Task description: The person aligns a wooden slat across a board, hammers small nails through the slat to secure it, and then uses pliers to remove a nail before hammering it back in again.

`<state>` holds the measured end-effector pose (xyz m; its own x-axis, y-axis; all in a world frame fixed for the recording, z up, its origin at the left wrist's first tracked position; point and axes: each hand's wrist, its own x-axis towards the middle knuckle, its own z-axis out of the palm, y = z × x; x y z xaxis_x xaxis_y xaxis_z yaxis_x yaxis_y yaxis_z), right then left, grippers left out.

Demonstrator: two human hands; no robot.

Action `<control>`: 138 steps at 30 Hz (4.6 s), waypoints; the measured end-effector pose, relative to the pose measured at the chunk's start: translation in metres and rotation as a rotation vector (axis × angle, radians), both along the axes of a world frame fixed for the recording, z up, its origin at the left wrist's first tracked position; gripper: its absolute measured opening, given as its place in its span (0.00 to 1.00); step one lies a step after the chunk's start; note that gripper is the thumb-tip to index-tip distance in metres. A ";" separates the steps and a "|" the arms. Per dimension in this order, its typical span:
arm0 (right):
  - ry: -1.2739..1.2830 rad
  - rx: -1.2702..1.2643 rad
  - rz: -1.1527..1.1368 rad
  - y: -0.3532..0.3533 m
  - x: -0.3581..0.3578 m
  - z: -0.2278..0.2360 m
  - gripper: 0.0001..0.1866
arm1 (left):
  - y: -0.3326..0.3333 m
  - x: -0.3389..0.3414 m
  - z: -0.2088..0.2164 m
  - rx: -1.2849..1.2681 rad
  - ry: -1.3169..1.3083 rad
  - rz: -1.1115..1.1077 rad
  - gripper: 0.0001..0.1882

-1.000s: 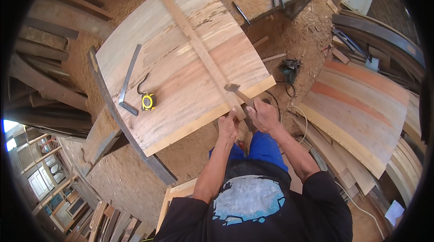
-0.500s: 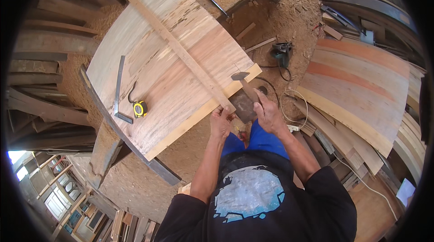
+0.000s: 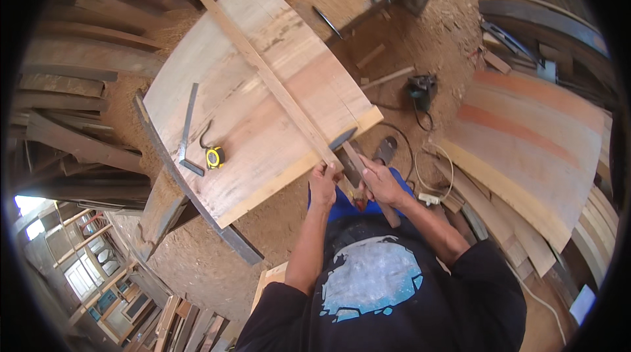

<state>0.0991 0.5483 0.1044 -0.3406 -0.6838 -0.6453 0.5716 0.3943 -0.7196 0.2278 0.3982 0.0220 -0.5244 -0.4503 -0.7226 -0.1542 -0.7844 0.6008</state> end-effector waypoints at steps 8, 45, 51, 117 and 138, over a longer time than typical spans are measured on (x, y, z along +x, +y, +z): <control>0.128 0.058 0.154 -0.021 -0.027 0.010 0.29 | -0.055 0.016 0.002 -0.179 -0.197 -0.698 0.09; 1.196 0.128 0.473 -0.499 -0.119 0.008 0.37 | -0.323 -0.201 0.000 -1.717 -0.669 -0.479 0.36; 1.021 0.168 0.410 -0.504 -0.132 0.023 0.39 | -0.321 -0.199 -0.002 -1.458 -0.415 -0.396 0.37; 0.501 0.360 0.767 -0.493 -0.288 0.087 0.13 | -0.387 -0.158 0.017 -1.495 -0.302 -0.361 0.37; 0.655 0.583 0.828 -0.573 -0.296 0.132 0.13 | -0.477 -0.221 0.021 -1.425 -0.227 -0.500 0.25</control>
